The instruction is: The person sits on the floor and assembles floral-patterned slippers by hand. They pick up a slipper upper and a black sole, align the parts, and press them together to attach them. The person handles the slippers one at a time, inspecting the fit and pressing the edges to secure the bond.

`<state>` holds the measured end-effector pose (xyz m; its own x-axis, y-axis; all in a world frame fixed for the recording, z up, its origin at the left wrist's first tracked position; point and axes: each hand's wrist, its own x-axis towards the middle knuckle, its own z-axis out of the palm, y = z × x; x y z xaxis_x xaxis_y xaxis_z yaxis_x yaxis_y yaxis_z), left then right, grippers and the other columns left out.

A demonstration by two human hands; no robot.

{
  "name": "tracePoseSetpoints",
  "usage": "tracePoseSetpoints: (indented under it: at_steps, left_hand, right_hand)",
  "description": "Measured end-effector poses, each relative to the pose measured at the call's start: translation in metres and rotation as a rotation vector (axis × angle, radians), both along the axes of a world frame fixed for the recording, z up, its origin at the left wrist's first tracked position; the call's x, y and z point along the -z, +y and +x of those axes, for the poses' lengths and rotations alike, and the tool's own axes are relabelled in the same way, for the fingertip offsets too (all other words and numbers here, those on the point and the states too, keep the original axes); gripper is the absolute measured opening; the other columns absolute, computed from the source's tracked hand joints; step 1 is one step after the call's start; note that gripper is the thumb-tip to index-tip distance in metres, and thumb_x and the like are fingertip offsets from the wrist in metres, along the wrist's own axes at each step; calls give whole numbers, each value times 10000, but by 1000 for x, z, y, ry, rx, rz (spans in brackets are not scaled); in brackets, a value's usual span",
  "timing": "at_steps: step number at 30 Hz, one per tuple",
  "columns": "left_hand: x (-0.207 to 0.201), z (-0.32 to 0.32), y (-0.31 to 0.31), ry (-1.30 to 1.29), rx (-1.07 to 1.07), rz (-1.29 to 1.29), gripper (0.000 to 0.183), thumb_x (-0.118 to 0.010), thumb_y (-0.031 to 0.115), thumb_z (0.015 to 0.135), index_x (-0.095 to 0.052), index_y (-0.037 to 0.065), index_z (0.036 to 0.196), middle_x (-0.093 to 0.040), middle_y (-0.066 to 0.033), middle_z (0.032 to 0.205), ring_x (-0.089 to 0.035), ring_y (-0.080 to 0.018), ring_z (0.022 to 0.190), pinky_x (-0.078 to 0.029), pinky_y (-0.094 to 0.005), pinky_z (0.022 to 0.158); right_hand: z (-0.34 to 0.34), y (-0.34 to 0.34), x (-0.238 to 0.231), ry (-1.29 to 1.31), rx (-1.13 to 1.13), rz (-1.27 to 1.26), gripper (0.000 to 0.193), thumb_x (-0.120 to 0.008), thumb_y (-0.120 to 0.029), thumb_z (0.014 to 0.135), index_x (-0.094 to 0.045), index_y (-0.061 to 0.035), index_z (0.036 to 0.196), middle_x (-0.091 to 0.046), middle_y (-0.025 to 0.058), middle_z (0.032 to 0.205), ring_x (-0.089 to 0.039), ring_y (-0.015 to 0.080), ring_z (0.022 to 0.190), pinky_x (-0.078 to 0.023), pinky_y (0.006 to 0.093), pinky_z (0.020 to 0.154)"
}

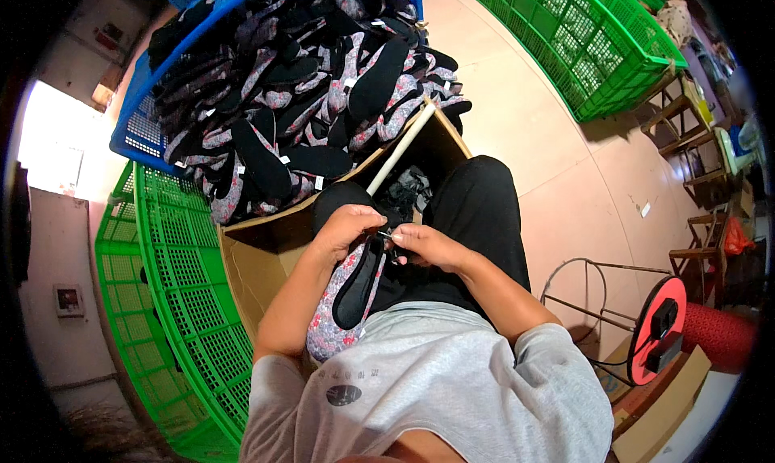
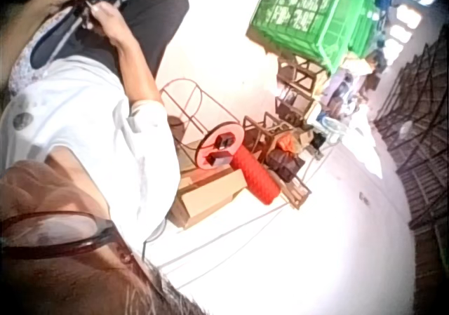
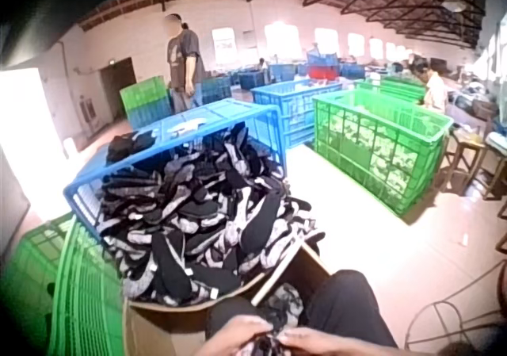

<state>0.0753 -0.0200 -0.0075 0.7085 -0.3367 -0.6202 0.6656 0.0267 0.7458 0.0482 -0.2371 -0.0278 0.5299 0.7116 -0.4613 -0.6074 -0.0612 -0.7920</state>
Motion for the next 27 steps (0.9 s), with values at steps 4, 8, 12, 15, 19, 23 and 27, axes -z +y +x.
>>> tracePoseSetpoints:
  at_steps: [4, 8, 12, 15, 19, 23, 27]
  left_hand:
    - [-1, 1, -1, 18, -3, -4, 109, -688, 116, 851, -691, 9, 827, -652, -44, 736, -586, -114, 647, -451, -236, 609]
    - [12, 1, 1, -6, -10, 10, 113, -686, 114, 853, -689, 4, 830, -655, -50, 737, -589, -119, 643, -459, -241, 609]
    - [9, 2, 1, 18, -4, -48, 138, -661, 107, 871, -670, -29, 850, -675, -108, 738, -652, -180, 628, -514, -265, 592]
    - [8, 2, 1, 20, -12, -56, 149, -645, 99, 881, -658, -47, 857, -685, -142, 739, -688, -218, 622, -547, -283, 582]
    - [7, 1, 1, 68, -22, -77, 148, -639, 95, 883, -656, -49, 854, -684, -147, 737, -690, -222, 624, -552, -287, 583]
    - [10, 1, 1, 34, -5, -69, 151, -642, 103, 880, -656, -45, 851, -685, -144, 739, -681, -216, 622, -541, -285, 582]
    - [12, 1, 0, 28, -12, -32, 148, -648, 109, 871, -662, -37, 849, -677, -126, 725, -664, -198, 619, -524, -275, 584]
  right_hand:
    - [0, 1, 4, 16, 15, 45, 322, -484, -411, 1022, -595, -117, 1095, -562, -9, 745, -315, 37, 500, -220, 189, 445]
    - [-1, 2, 8, 26, 26, 62, 321, -482, -411, 1023, -590, -116, 1088, -566, 3, 737, -306, 35, 486, -217, 190, 435]
    - [-3, 1, 8, 150, 58, 102, 332, -470, -420, 1025, -592, -119, 1094, -579, 18, 750, -311, 32, 487, -219, 186, 434]
    - [-4, 0, 9, 194, 55, 134, 352, -443, -433, 1033, -592, -120, 1096, -583, 23, 776, -317, 32, 494, -226, 185, 437]
    - [-4, 0, 9, 185, 66, 128, 331, -467, -419, 1025, -593, -121, 1098, -590, 26, 763, -315, 32, 486, -218, 180, 433]
    - [-2, 2, 8, 144, 51, 78, 315, -478, -410, 1022, -589, -123, 1086, -583, 16, 754, -321, 32, 495, -216, 176, 434]
    - [0, 2, 7, 60, 6, 48, 358, -448, -453, 1026, -599, -131, 1063, -567, -15, 764, -346, 32, 544, -243, 177, 463]
